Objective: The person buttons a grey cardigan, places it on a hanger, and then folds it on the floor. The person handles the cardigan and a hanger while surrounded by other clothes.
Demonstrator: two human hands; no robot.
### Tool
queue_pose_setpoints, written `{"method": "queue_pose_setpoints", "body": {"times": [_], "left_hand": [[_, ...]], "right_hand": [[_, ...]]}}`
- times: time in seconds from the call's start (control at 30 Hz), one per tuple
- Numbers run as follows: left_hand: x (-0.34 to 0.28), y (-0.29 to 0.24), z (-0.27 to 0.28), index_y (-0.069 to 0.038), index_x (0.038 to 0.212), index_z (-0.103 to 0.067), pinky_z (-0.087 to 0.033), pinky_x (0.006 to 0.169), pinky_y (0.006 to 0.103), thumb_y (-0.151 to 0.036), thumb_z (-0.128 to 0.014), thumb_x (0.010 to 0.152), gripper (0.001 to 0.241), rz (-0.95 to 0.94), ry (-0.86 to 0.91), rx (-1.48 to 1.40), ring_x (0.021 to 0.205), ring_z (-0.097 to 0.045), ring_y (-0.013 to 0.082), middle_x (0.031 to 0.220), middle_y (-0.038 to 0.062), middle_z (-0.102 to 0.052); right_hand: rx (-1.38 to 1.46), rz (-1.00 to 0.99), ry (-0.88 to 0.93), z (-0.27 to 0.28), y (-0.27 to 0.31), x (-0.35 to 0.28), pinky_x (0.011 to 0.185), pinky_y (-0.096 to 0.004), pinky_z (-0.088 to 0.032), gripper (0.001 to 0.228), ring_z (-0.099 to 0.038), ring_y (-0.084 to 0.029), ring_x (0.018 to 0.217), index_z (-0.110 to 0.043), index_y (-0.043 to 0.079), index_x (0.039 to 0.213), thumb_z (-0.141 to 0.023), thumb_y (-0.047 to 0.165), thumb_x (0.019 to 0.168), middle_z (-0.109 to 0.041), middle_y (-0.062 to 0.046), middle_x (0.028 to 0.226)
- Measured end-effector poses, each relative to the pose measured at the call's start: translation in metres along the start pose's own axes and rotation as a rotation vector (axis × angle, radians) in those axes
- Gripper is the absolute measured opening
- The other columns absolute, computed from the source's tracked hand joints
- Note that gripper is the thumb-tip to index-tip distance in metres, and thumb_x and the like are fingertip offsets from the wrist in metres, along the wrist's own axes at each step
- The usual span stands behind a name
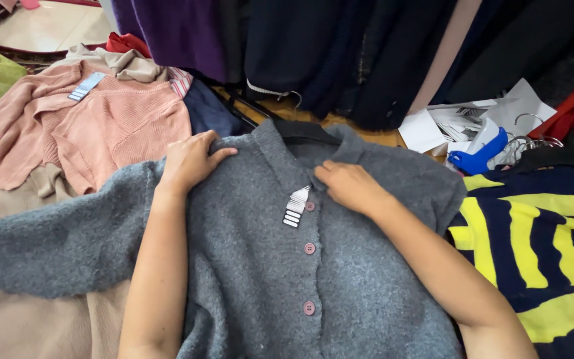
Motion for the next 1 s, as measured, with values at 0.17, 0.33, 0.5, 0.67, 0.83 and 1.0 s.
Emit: {"method": "queue_pose_setpoints", "body": {"times": [0.17, 0.33, 0.5, 0.67, 0.83, 1.0], "left_hand": [[0.003, 0.007, -0.01, -0.022, 0.102, -0.066, -0.055, 0.082, 0.0463, -0.065, -0.063, 0.093, 0.044, 0.005, -0.004, -0.048, 0.099, -0.073, 0.0306, 0.096, 0.004, -0.074], [0.008, 0.018, -0.022, -0.022, 0.104, -0.065, -0.055, 0.083, 0.0466, -0.063, -0.063, 0.094, 0.043, -0.016, -0.043, -0.097, 0.101, -0.072, 0.0323, 0.098, 0.006, -0.073], [0.008, 0.022, -0.028, -0.015, 0.104, -0.063, -0.051, 0.075, 0.057, -0.073, -0.049, 0.094, 0.06, -0.058, -0.07, -0.065, 0.1, -0.071, 0.0344, 0.101, 0.009, -0.075], [0.006, 0.024, -0.015, -0.016, 0.106, -0.064, -0.051, 0.074, 0.056, -0.067, -0.059, 0.094, 0.053, -0.034, -0.135, -0.152, 0.091, -0.07, 0.0409, 0.091, 0.012, -0.074], [0.002, 0.018, -0.013, -0.016, 0.109, -0.063, -0.051, 0.077, 0.0563, -0.064, -0.061, 0.095, 0.05, -0.013, -0.128, -0.188, 0.097, -0.07, 0.0411, 0.1, 0.012, -0.074], [0.012, 0.032, -0.036, -0.023, 0.106, -0.063, -0.055, 0.088, 0.0484, -0.065, -0.062, 0.095, 0.043, 0.057, -0.046, -0.077, 0.104, -0.072, 0.033, 0.104, 0.005, -0.073]], "right_hand": [[0.39, -0.142, -0.252, 0.083, -0.048, -0.015, 0.085, -0.048, -0.053, 0.026, -0.067, -0.04, 0.092, -0.068, 0.006, 0.094, -0.082, 0.026, 0.085, -0.066, -0.017, 0.086], [0.34, -0.567, -0.036, 0.116, -0.092, -0.057, 0.111, -0.06, -0.037, 0.066, -0.061, -0.045, 0.124, -0.063, 0.014, 0.135, -0.069, 0.063, 0.091, -0.07, -0.024, 0.123], [0.988, -1.044, 0.177, 0.166, -0.059, -0.1, 0.099, -0.044, -0.057, 0.053, -0.07, -0.035, 0.113, -0.067, 0.004, 0.134, -0.073, 0.016, 0.082, -0.071, -0.018, 0.13], [1.201, -0.929, 0.026, 0.155, -0.078, -0.152, 0.1, -0.042, -0.055, 0.045, -0.071, -0.034, 0.108, -0.066, -0.006, 0.132, -0.065, -0.007, 0.087, -0.073, -0.022, 0.125], [1.052, -1.046, -0.112, 0.162, -0.071, -0.158, 0.092, -0.038, -0.057, 0.028, -0.072, -0.029, 0.094, -0.072, -0.002, 0.121, -0.067, 0.01, 0.096, -0.077, -0.018, 0.111], [0.272, -0.624, -0.387, 0.063, -0.156, -0.152, 0.084, -0.039, -0.056, 0.027, -0.073, -0.03, 0.099, -0.077, 0.018, 0.113, -0.078, 0.041, 0.098, -0.077, -0.01, 0.095]]}}
Point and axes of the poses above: each hand's wrist, its own x-axis towards the middle knuckle, its own z-axis out of the back of the hand, y = z × x, the point moved 2 cm from there along x, towards the middle knuckle
